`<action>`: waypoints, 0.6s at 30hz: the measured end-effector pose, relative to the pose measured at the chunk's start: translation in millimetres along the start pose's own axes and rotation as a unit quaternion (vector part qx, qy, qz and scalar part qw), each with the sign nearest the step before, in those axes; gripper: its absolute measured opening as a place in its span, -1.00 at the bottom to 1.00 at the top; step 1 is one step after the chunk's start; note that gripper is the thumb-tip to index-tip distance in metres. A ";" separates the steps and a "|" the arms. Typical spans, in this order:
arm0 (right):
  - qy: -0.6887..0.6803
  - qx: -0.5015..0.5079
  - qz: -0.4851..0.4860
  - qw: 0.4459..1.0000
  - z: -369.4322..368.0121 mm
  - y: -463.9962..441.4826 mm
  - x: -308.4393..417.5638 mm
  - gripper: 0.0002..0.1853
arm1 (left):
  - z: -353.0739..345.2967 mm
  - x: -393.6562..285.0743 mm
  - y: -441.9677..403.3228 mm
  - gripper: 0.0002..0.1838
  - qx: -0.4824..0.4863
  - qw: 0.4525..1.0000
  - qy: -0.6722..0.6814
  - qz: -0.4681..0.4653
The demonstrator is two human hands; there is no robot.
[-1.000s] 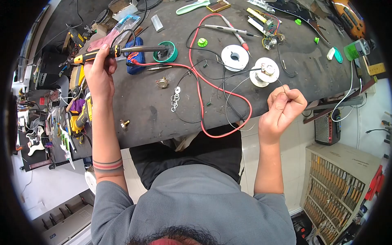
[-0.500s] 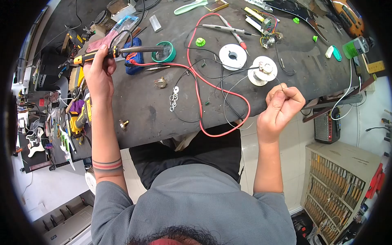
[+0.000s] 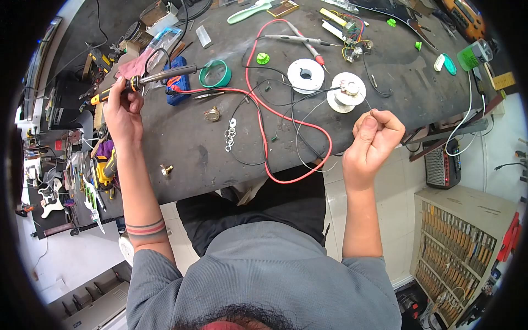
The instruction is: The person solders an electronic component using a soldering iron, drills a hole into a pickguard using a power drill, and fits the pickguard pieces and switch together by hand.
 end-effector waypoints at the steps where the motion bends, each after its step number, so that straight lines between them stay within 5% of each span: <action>1: 0.001 0.000 0.001 1.000 -0.2 0.2 0.1 -0.85 | -1.8 -0.8 1.0 -0.80 0.002 1.000 -0.003 -0.002; 12: 0.025 0.007 0.001 1.000 0.2 0.9 -0.2 -0.85 | -22.0 -20.7 1.4 -0.83 0.025 0.991 -0.114 -0.058; 18: 0.023 0.002 -0.011 1.000 -1.2 1.8 0.7 -0.85 | -33.1 -22.4 -15.3 -0.81 0.083 0.987 -0.138 -0.010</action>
Point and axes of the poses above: each hand's wrist, its own y-axis away from the middle knuckle, its own z-axis out of the back of the hand, x = y × z, the point moved 1 cm from there along -y, towards the middle knuckle, and after that the axes turned 6 degrees about -y, right-handed, at the moved point
